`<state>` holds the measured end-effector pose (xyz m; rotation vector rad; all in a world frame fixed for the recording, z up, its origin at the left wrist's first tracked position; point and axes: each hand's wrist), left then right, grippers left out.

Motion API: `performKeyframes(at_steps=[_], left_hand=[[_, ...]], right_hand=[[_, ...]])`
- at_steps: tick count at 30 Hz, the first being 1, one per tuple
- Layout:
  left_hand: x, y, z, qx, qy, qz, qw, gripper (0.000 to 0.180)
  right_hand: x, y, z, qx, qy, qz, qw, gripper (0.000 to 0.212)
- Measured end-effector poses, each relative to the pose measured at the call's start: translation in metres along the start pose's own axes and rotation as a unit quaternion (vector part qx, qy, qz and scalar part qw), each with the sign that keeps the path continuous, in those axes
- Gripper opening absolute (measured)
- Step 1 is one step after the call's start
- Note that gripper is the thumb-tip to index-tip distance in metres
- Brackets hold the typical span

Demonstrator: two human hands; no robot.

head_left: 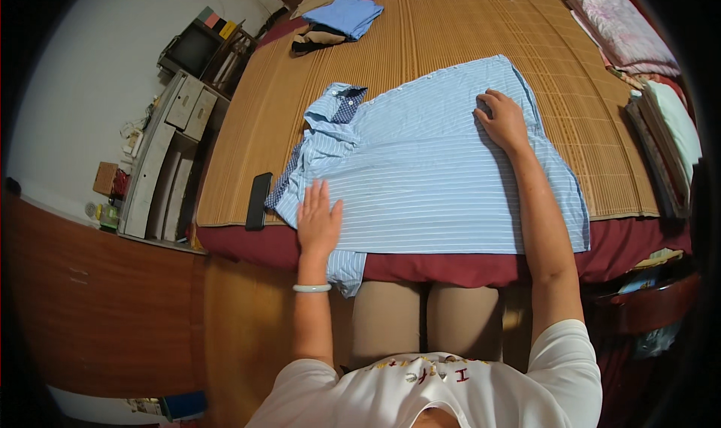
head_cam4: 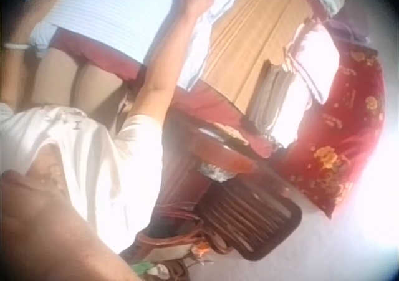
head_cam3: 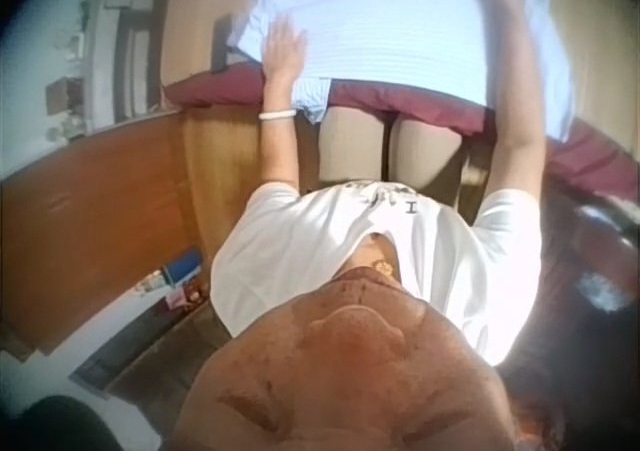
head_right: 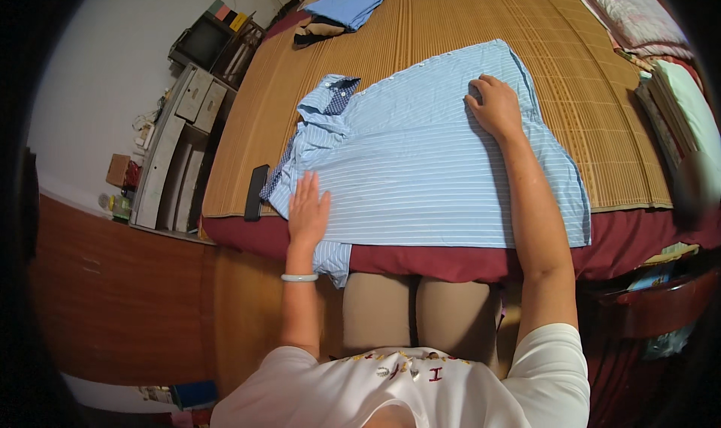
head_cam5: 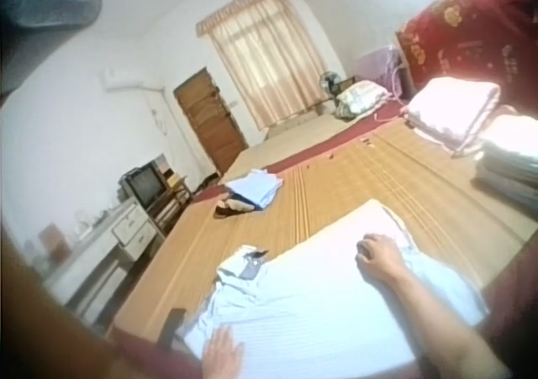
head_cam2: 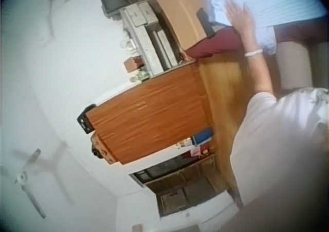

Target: Folding a blue and white striped shirt on a bed.

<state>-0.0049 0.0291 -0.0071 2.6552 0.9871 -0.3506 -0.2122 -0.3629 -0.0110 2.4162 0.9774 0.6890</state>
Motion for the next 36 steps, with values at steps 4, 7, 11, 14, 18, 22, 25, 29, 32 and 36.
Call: performKeyframes(at_steps=[4, 7, 11, 14, 18, 22, 25, 29, 32, 36], left_hand=[[-0.001, -0.003, -0.016, 0.017, 0.02, -0.033, 0.999, 0.065], [-0.042, 0.002, -0.015, 0.048, 0.015, -0.096, 0.994, 0.069], [-0.122, 0.011, 0.003, 0.11, -0.06, 0.102, 0.987, 0.068], [-0.191, 0.018, 0.019, 0.164, -0.136, 0.235, 0.948, 0.069], [-0.234, 0.038, 0.045, 0.205, -0.139, 0.327, 0.912, 0.07], [-0.235, 0.075, 0.063, 0.23, -0.043, 0.336, 0.912, 0.071], [-0.211, 0.101, 0.068, 0.204, -0.087, 0.305, 0.926, 0.07], [-0.167, 0.139, 0.057, 0.177, -0.058, 0.199, 0.962, 0.07], [-0.126, 0.163, 0.048, 0.157, -0.038, 0.099, 0.982, 0.071], [-0.079, 0.182, 0.042, 0.119, -0.042, 0.027, 0.992, 0.071]], right_hand=[[0.002, 0.002, 0.001, 0.001, 0.003, 0.003, 1.0, 0.036], [0.0, -0.001, 0.003, -0.006, -0.016, 0.003, 1.0, 0.036], [0.0, -0.002, 0.002, 0.003, -0.001, 0.009, 1.0, 0.036], [-0.002, -0.003, 0.004, -0.01, 0.001, 0.004, 1.0, 0.034], [0.001, 0.0, 0.005, -0.011, 0.009, -0.011, 1.0, 0.032], [-0.004, -0.001, 0.011, -0.042, 0.016, -0.009, 0.999, 0.027], [-0.002, 0.0, 0.008, -0.035, 0.013, -0.007, 0.999, 0.027], [-0.004, -0.001, 0.005, -0.03, 0.014, -0.005, 0.999, 0.027], [-0.004, 0.0, 0.002, -0.019, 0.017, -0.009, 1.0, 0.027], [0.003, 0.0, 0.002, -0.022, 0.012, -0.01, 1.0, 0.028]])
Point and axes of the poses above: each hand's wrist, its own y-axis towards the middle knuckle, its own z-axis out of the palm, x = y × z, and after that the axes turned 15 degrees about -y, right-handed
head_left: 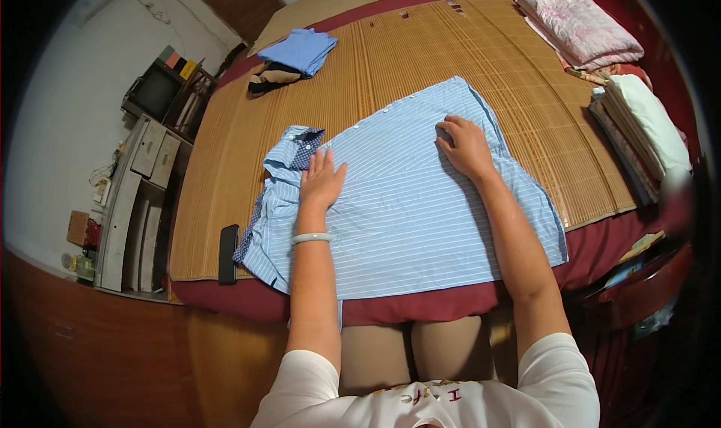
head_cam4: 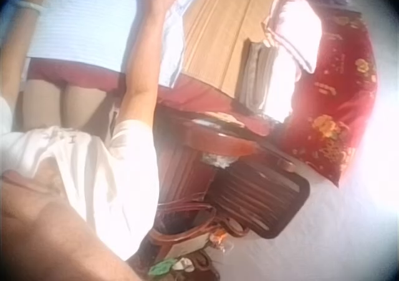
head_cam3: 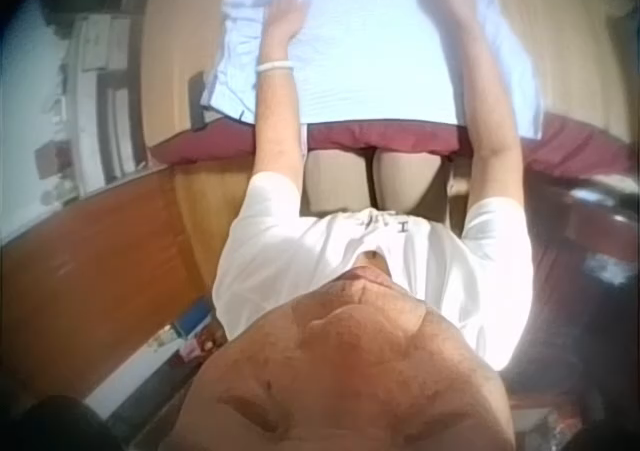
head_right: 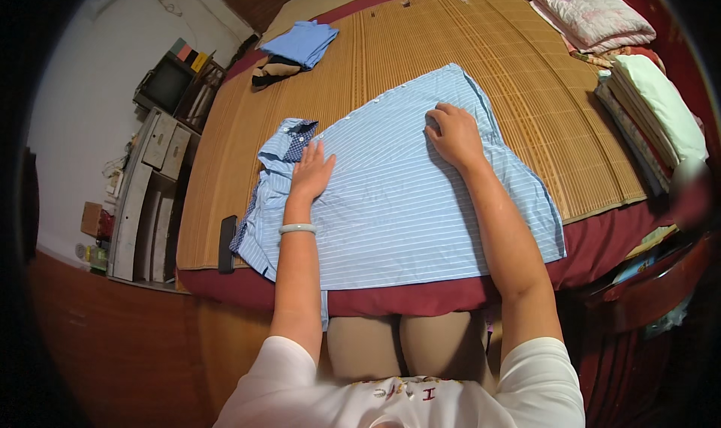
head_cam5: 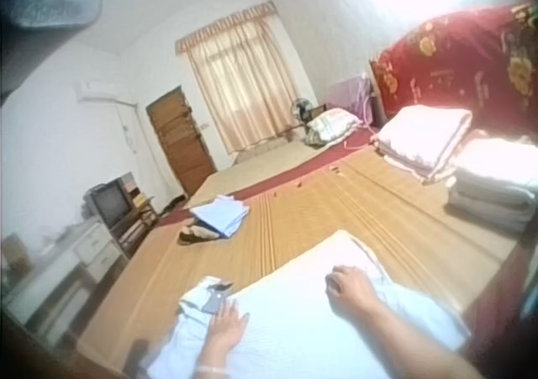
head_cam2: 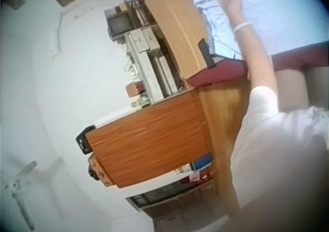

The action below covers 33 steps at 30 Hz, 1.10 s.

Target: Folding a blue and white striped shirt on a bed.

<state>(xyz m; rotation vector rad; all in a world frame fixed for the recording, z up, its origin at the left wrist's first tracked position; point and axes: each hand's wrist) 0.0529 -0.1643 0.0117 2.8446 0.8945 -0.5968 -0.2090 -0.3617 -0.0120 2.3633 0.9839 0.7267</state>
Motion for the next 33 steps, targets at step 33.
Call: performKeyframes(at_steps=[33], left_hand=[[-0.047, -0.023, 0.011, 0.015, -0.028, 0.064, 0.997, 0.066]], right_hand=[[-0.01, -0.005, -0.02, 0.215, -0.205, 0.092, 0.95, 0.075]])
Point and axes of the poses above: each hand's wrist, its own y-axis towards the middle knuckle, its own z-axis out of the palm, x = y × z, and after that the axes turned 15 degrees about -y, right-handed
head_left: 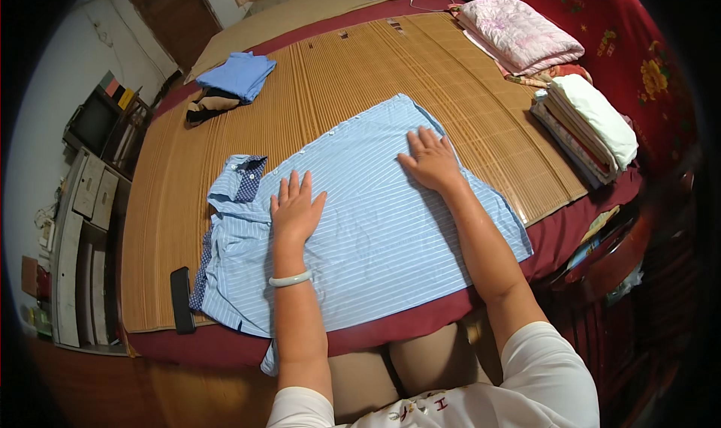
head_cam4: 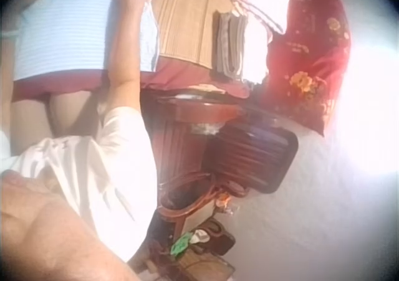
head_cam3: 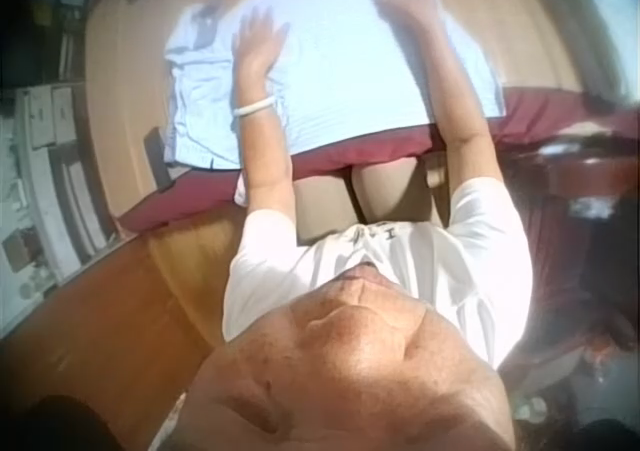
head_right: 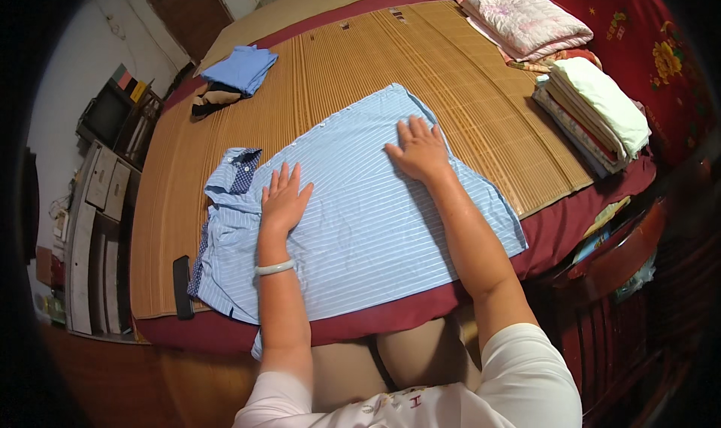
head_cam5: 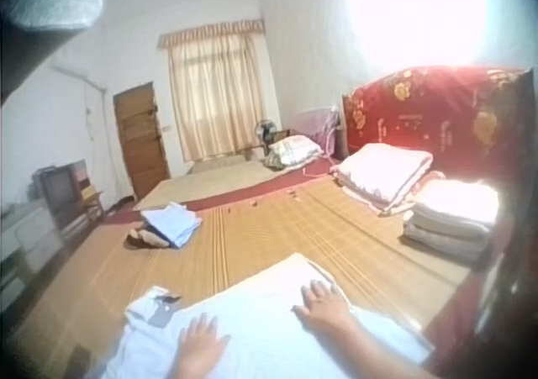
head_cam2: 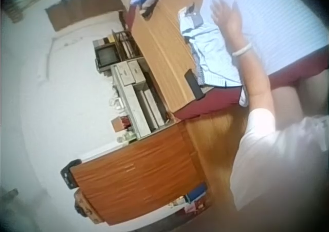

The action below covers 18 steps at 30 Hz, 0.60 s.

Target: Folding a blue and white striped shirt on a bed.

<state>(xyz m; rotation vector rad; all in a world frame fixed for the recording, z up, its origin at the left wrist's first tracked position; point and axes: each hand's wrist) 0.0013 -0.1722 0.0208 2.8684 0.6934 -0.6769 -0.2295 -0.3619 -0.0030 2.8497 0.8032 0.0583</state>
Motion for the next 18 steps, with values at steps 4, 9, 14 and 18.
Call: performKeyframes(at_steps=[4, 9, 14, 18], left_hand=[[0.007, 0.002, -0.004, -0.011, -0.005, -0.033, 0.999, 0.066], [-0.001, 0.002, 0.0, -0.029, -0.018, -0.024, 0.999, 0.065], [-0.01, -0.001, 0.005, -0.025, -0.029, 0.048, 0.998, 0.062], [-0.016, -0.003, 0.009, 0.009, -0.044, 0.093, 0.995, 0.061]], right_hand=[[-0.009, 0.003, 0.005, -0.03, -0.008, 0.055, 0.998, 0.074], [0.014, -0.004, -0.005, -0.151, 0.007, -0.022, 0.988, 0.057], [0.066, -0.019, -0.009, -0.084, 0.151, -0.314, 0.934, 0.054], [0.057, -0.005, 0.004, -0.074, 0.124, -0.316, 0.938, 0.058]])
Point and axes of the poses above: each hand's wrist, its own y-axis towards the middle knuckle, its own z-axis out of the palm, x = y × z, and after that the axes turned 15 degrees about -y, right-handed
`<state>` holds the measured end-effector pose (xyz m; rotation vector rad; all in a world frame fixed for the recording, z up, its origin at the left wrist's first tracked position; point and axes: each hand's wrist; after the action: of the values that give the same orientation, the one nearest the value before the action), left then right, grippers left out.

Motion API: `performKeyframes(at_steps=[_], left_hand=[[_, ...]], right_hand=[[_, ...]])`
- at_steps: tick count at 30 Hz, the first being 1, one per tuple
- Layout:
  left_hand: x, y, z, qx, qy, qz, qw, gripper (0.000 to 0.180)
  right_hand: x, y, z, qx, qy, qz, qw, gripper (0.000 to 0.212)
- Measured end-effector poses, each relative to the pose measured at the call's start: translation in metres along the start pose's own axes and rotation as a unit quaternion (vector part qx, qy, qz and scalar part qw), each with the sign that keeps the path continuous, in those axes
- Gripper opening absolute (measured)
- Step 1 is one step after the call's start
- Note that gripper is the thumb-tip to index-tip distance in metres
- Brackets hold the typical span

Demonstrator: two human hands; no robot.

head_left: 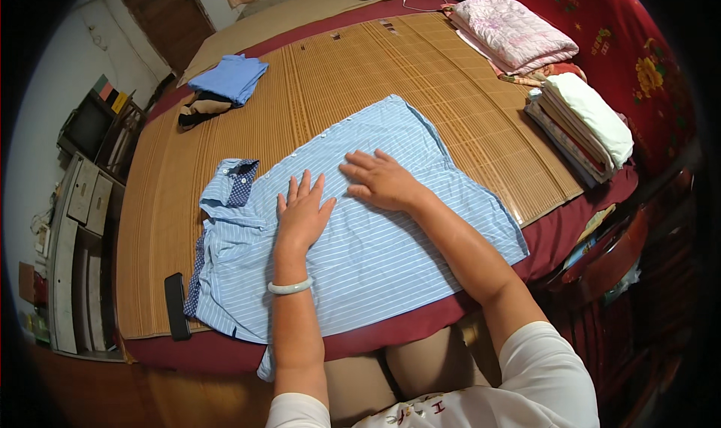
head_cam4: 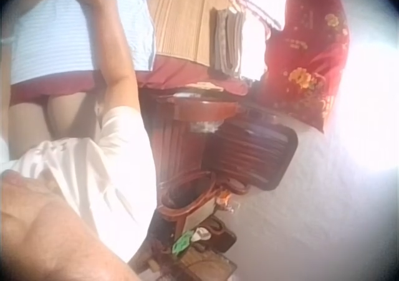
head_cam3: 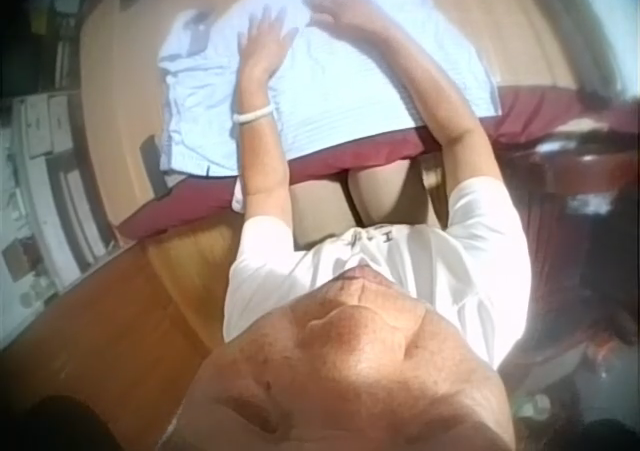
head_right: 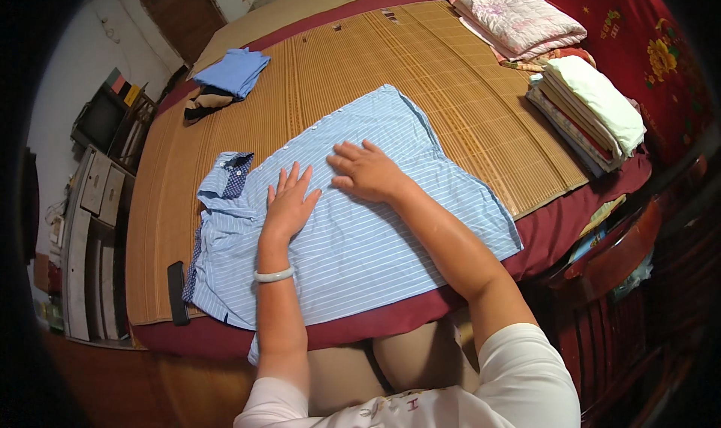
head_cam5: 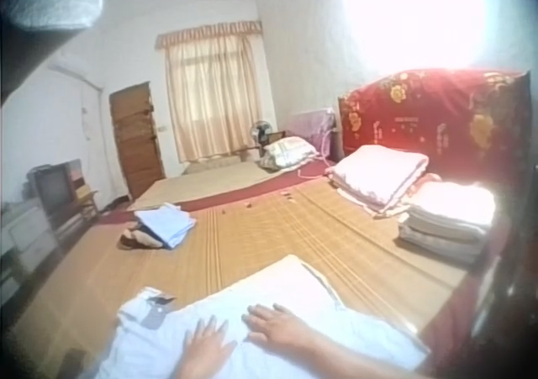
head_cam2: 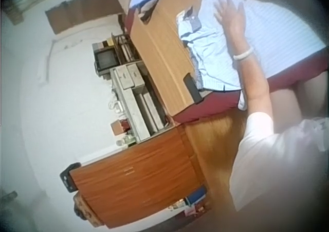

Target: Folding a blue and white striped shirt on a bed.

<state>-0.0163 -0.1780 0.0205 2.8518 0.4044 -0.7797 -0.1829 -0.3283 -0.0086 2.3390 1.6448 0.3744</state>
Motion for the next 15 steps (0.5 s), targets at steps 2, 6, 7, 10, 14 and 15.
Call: performKeyframes(at_steps=[2, 6, 7, 10, 14, 15], left_hand=[[-0.001, -0.001, -0.001, 0.004, 0.001, 0.003, 1.0, 0.061], [0.0, -0.002, -0.004, -0.003, 0.001, -0.009, 1.0, 0.063], [0.0, -0.002, -0.004, -0.006, -0.001, -0.013, 1.0, 0.063], [0.005, -0.002, -0.006, -0.01, 0.001, -0.024, 1.0, 0.063], [0.01, -0.003, -0.005, -0.013, -0.003, -0.027, 1.0, 0.064], [0.009, -0.002, -0.004, -0.014, 0.002, -0.023, 1.0, 0.064]], right_hand=[[-0.015, -0.004, -0.002, -0.006, -0.063, 0.124, 0.99, 0.062], [-0.053, -0.014, -0.006, 0.01, -0.119, 0.298, 0.947, 0.068], [-0.06, -0.018, -0.006, 0.01, -0.119, 0.298, 0.947, 0.068], [-0.066, -0.02, -0.006, -0.004, -0.143, 0.366, 0.92, 0.07], [-0.055, -0.02, -0.009, -0.039, -0.149, 0.331, 0.931, 0.061], [-0.051, -0.021, -0.012, -0.07, -0.133, 0.294, 0.944, 0.058]])
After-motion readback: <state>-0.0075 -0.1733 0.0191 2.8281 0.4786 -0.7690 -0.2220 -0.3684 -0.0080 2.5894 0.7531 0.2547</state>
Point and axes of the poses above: each hand's wrist, its own y-axis towards the middle knuckle, its own z-axis out of the palm, x = y × z, and after that the axes turned 15 degrees about -y, right-handed
